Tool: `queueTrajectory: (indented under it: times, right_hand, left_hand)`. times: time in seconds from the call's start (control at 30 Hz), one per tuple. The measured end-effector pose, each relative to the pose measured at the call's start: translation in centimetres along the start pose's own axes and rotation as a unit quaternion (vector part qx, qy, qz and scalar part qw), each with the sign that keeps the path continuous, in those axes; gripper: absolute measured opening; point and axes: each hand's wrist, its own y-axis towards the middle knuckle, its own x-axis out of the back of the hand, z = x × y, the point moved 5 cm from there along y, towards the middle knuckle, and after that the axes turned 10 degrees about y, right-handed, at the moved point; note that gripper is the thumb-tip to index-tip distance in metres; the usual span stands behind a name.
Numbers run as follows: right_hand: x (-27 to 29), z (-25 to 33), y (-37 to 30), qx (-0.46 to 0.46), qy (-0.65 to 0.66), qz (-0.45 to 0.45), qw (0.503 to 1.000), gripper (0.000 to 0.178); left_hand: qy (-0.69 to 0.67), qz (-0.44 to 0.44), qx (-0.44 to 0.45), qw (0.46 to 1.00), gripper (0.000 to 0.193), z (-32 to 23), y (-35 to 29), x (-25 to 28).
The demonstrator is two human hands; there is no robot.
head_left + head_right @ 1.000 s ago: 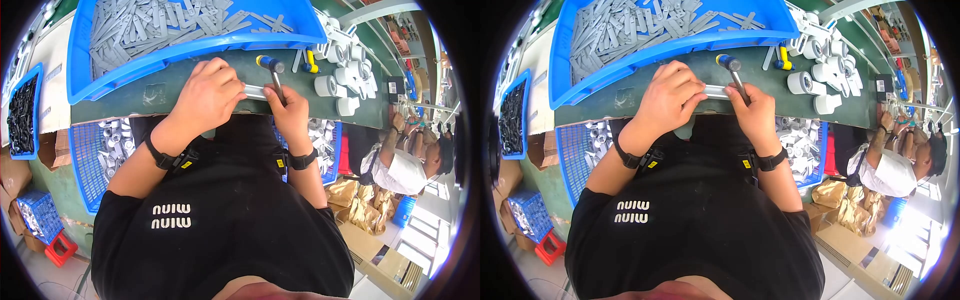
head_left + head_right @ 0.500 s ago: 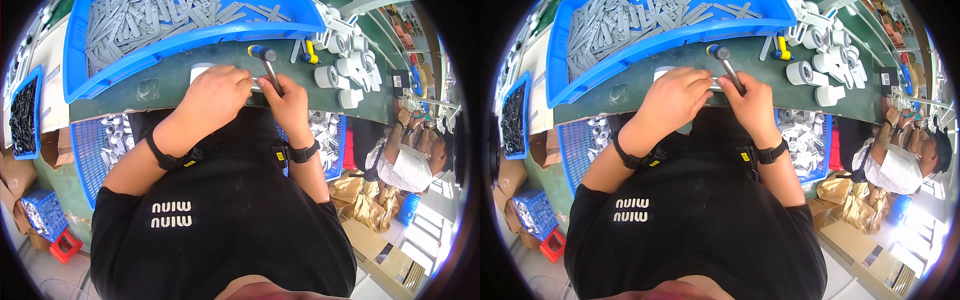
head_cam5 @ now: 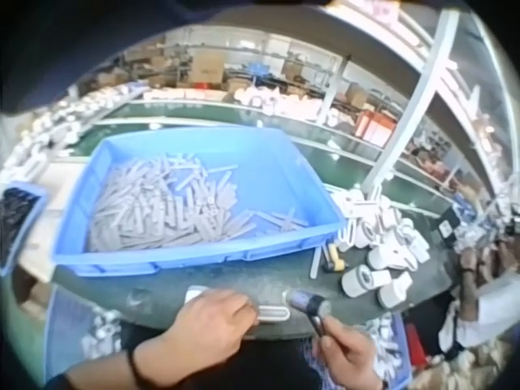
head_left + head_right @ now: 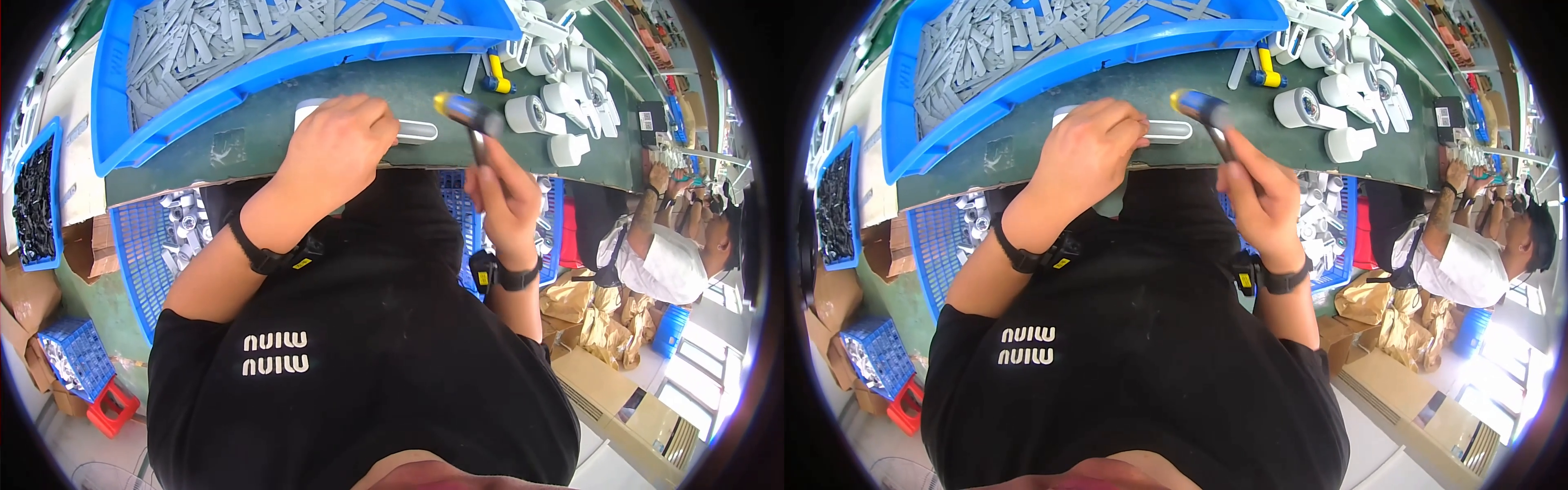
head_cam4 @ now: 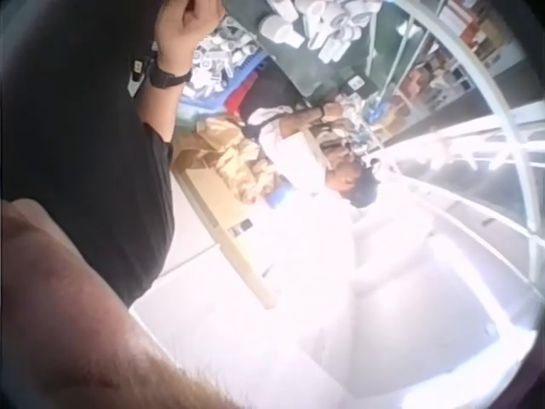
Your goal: Assembling electronic components by hammering metal strips into plastic housings.
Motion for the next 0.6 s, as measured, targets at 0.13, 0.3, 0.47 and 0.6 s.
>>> queueTrajectory:
  times: [0.13,0.3,0.47,0.6]
  right_hand:
    - [0.9,-0.1,-2.6,0.080,0.015,-0.050,0.995,0.047]
    - [-0.7,1.0,-0.6,0.001,-0.209,0.051,0.977,0.046]
    - [1.2,1.4,-1.9,0.077,0.057,-0.001,0.995,0.053]
    - [-0.4,1.2,-0.2,-0.049,-0.200,0.049,0.977,0.049]
  left_hand:
    - [0.008,-0.006,0.002,1.000,0.011,-0.1,-0.1,-0.2]
    - [0.024,0.003,0.004,1.000,0.007,0.1,-0.3,-0.5]
    - [0.004,-0.017,-0.001,1.000,0.008,-0.1,-0.1,-0.3]
    - [0.010,-0.005,0.005,1.000,0.010,-0.1,0.0,-0.2]
